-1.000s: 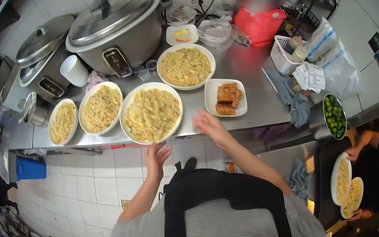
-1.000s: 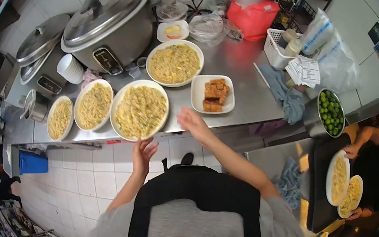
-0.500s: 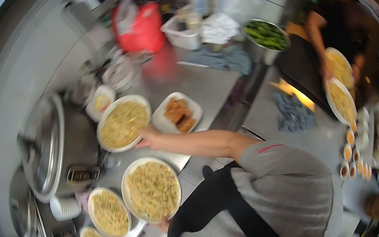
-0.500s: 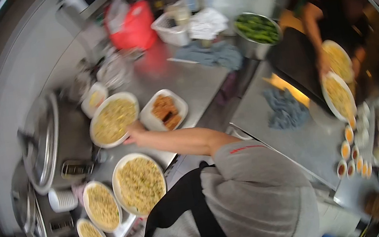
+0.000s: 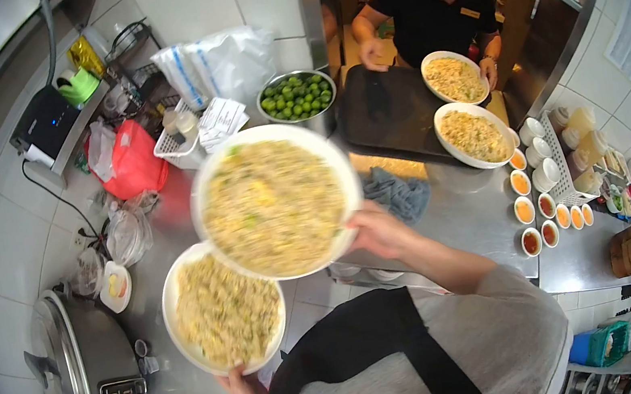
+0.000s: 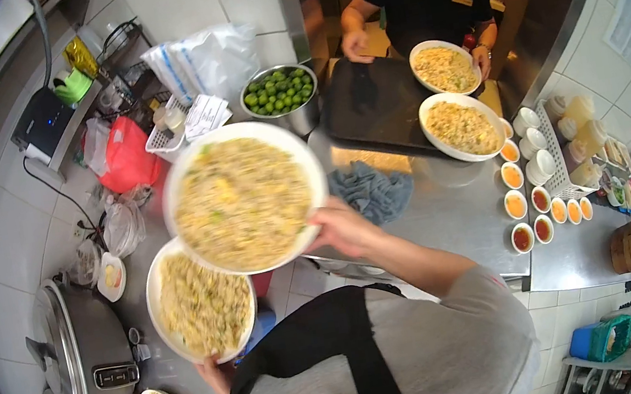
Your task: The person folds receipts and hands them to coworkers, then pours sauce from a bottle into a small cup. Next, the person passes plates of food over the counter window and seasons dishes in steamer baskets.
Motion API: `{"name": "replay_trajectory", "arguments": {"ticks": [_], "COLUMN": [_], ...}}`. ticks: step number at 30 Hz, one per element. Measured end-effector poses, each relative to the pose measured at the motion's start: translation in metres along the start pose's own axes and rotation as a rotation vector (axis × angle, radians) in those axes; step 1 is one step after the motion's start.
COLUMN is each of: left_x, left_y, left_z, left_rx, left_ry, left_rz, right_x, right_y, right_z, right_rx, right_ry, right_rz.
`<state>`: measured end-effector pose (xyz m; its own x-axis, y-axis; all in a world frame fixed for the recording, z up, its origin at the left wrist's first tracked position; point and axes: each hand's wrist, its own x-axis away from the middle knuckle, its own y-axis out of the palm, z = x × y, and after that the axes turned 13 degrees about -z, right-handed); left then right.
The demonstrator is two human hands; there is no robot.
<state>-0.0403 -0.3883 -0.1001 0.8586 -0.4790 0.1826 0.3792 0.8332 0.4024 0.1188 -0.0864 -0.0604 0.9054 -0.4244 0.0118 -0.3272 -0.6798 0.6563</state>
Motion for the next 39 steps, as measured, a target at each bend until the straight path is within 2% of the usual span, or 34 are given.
{"name": "replay_trajectory", "arguments": {"ticks": [3, 6, 8, 10, 12, 14, 18, 21, 22, 23, 26, 28, 34, 36, 37, 38, 39], "left_x": [-0.043, -0.084, -0.1, -0.119, -0.138, -0.149, -0.182, -0.203, -0.204, -0.207, -0.217, -0.224, -0.251, -0.26, -0.263, -0.275, -0.268], "left_y": [0.062, 0.138, 0.199, 0.255, 0.311, 0.364, 0.445, 0.489, 0.505, 0.514, 0.53, 0.536, 0.541, 0.531, 0.523, 0.516, 0.505], "left_z": [-0.025, -0.057, -0.082, -0.103, -0.132, -0.155, -0.193, -0.227, -0.234, -0.244, -0.265, -0.272, -0.292, -0.276, -0.266, -0.263, -0.238], "left_rx": [-0.003, -0.106, -0.04, -0.06, -0.048, -0.012, -0.069, -0.1, -0.115, -0.133, -0.137, -0.135, -0.065, 0.058, 0.136, 0.056, 0.009], "left_ry": [-0.079, -0.189, -0.211, -0.325, -0.42, -0.454, -0.497, -0.46, -0.423, -0.388, -0.315, -0.288, -0.34, -0.564, -0.655, -0.798, -0.778], "left_rz": [-0.293, -0.55, -0.686, -0.846, -0.881, -0.914, -0.981, -0.937, -0.831, -0.722, -0.693, -0.71, -0.758, -0.987, -1.031, -0.999, -0.954], "right_x": [0.081, 0.145, 0.177, 0.202, 0.218, 0.227, 0.242, 0.243, 0.24, 0.237, 0.223, 0.209, 0.176, 0.159, 0.151, 0.14, 0.13], "right_y": [-0.04, -0.068, -0.083, -0.095, -0.102, -0.103, -0.111, -0.119, -0.121, -0.123, -0.126, -0.123, -0.142, -0.147, -0.152, -0.157, -0.16], "right_z": [-0.035, -0.048, -0.055, -0.062, -0.066, -0.071, -0.073, -0.07, -0.071, -0.07, -0.072, -0.074, -0.069, -0.069, -0.067, -0.066, -0.066], "right_rx": [0.167, 0.091, 0.073, 0.104, 0.116, 0.108, 0.084, 0.083, 0.072, 0.058, 0.053, 0.071, 0.016, -0.008, -0.019, -0.029, -0.042], "right_ry": [-0.127, -0.279, -0.32, -0.406, -0.436, -0.529, -0.561, -0.535, -0.524, -0.516, -0.465, -0.453, -0.272, -0.26, -0.239, -0.221, -0.225], "right_rz": [0.231, 0.403, 0.463, 0.563, 0.614, 0.685, 0.74, 0.765, 0.765, 0.771, 0.731, 0.763, 0.591, 0.549, 0.52, 0.486, 0.463]}}
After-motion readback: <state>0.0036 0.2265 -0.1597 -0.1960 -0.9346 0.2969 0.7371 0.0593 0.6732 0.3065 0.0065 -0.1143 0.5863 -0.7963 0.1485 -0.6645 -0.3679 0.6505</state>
